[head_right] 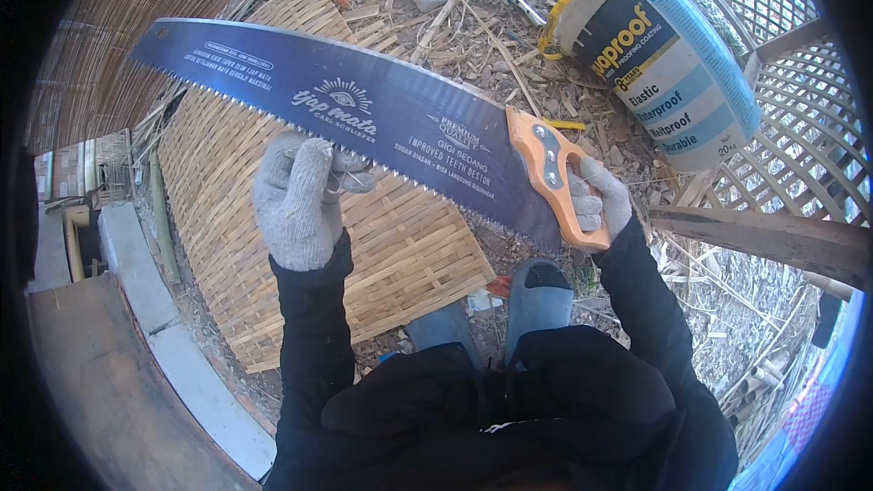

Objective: Cutting a bamboo mat or slats using a hand saw in a workshop setting.

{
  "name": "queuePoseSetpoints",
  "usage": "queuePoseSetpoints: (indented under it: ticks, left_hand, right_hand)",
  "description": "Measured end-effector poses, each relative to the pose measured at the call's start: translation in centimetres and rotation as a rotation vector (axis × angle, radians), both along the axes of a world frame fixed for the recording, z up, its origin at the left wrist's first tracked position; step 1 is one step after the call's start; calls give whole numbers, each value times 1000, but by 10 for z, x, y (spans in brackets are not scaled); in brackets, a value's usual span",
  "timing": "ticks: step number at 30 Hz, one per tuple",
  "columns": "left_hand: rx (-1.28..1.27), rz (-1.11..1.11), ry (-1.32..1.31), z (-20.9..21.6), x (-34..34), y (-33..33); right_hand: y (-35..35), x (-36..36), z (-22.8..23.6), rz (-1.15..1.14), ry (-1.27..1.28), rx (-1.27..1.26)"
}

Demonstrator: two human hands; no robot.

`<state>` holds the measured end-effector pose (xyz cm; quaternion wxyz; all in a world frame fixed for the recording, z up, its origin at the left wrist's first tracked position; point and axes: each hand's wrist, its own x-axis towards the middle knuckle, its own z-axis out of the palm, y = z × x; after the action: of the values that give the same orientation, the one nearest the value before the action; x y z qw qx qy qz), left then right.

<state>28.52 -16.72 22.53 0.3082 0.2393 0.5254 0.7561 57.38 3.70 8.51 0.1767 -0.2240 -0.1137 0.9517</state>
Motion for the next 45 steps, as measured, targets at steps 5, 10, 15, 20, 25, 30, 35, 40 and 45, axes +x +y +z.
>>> queuePoseSetpoints:
  ticks: [5, 10, 15, 20, 25, 30, 35, 40, 45]
  left_hand:
    - [12, -10, 21, 3, 0, -2]
    - [29, -26, 15, 7, 5, 7]
    - [-30, 9, 68, 7, 8, 6]
    - [-93, 30, 151, 9, 14, 9]
    - [-99, 35, 147, 9, 14, 12]
    - [-126, 50, 155, 10, 15, 13]
    - [-124, 59, 146, 12, 15, 16]
    - [-147, 49, 152, 6, 13, 21]
    - [-56, 66, 82, -11, 17, 34]
  right_hand:
    - [-9, -9, 7, 2, -49, -67]
    - [-21, -13, -10, 48, -165, -72]
    - [-47, -40, 18, 99, -443, -286]
    - [-56, -34, 5, 210, -470, -379]
    - [-56, -22, -22, 247, -383, -443]
    - [-55, -9, -50, 349, -118, -499]
    - [-62, -9, -59, 357, 163, -690]
    - [-64, -7, -53, 329, 154, -734]
    - [-68, -37, 5, 24, -528, -344]
